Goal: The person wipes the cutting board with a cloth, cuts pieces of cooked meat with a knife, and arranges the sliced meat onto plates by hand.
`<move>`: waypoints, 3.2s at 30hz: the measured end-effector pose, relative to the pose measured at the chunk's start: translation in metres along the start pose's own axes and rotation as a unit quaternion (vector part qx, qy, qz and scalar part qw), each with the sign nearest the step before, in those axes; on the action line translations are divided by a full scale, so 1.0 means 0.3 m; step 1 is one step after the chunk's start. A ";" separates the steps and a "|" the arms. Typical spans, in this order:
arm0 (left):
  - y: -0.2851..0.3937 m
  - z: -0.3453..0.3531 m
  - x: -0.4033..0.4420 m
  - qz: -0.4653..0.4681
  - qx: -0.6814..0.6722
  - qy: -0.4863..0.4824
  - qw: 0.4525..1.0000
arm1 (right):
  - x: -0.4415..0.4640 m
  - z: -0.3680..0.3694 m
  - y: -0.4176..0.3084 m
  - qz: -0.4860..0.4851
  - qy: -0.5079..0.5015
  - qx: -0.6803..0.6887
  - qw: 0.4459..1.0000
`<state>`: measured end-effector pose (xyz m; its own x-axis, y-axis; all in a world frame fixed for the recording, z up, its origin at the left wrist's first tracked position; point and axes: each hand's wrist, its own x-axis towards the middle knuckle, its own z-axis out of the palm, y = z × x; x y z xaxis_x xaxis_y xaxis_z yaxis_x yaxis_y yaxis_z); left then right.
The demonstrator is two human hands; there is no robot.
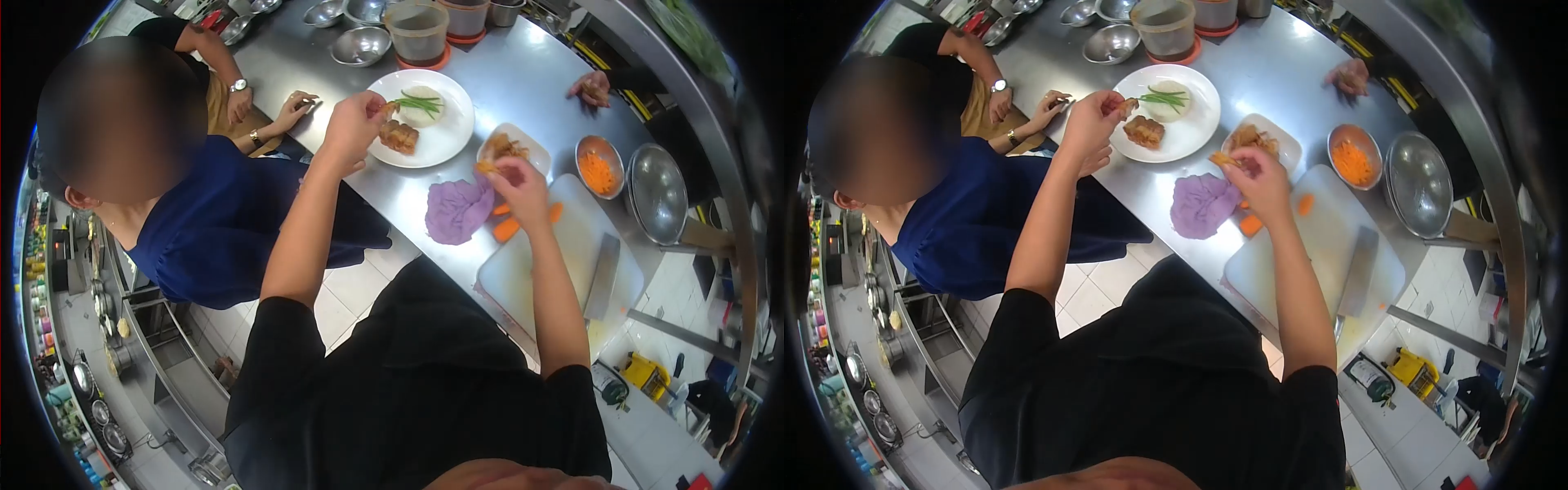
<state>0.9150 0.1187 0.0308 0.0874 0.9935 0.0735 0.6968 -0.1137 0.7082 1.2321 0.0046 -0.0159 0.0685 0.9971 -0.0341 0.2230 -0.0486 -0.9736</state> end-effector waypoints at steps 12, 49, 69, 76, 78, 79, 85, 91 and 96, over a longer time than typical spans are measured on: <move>-0.350 0.082 0.186 0.053 0.200 -0.092 0.974 | 0.298 0.348 0.107 -0.160 -0.071 -0.349 0.920; -0.171 0.176 0.045 -0.013 0.241 -0.104 0.965 | 0.337 0.428 0.066 -0.092 -0.188 -0.381 0.900; 0.270 0.076 -0.186 0.036 -0.061 -0.030 0.997 | -0.155 -0.243 -0.094 0.024 0.088 -0.280 0.956; 0.461 0.605 -0.677 0.218 0.050 -0.303 0.926 | -0.586 -0.398 0.078 0.152 0.015 -0.291 0.944; 0.471 0.661 -0.675 0.204 0.061 -0.294 0.932 | -0.602 -0.346 0.095 0.152 0.030 -0.281 0.947; 0.502 0.709 -0.670 0.194 0.026 -0.274 0.942 | -0.592 -0.350 0.106 0.151 0.044 -0.274 0.949; 0.514 0.856 -0.658 0.133 -0.015 -0.231 0.964 | -0.561 -0.364 0.322 0.099 0.095 -0.219 0.966; 0.436 0.987 -0.612 0.108 -0.062 -0.215 0.969 | -0.467 -0.372 0.452 0.131 0.083 -0.136 0.978; 0.450 0.996 -0.632 0.132 -0.091 -0.199 0.967 | -0.503 -0.374 0.412 0.141 0.104 -0.123 0.977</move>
<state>1.2052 -0.0881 -0.0972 0.5374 0.8431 0.0193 0.4792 -0.3241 0.8157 1.3585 -0.1584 -0.1058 0.3518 0.9096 -0.2210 0.3922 -0.3576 -0.8475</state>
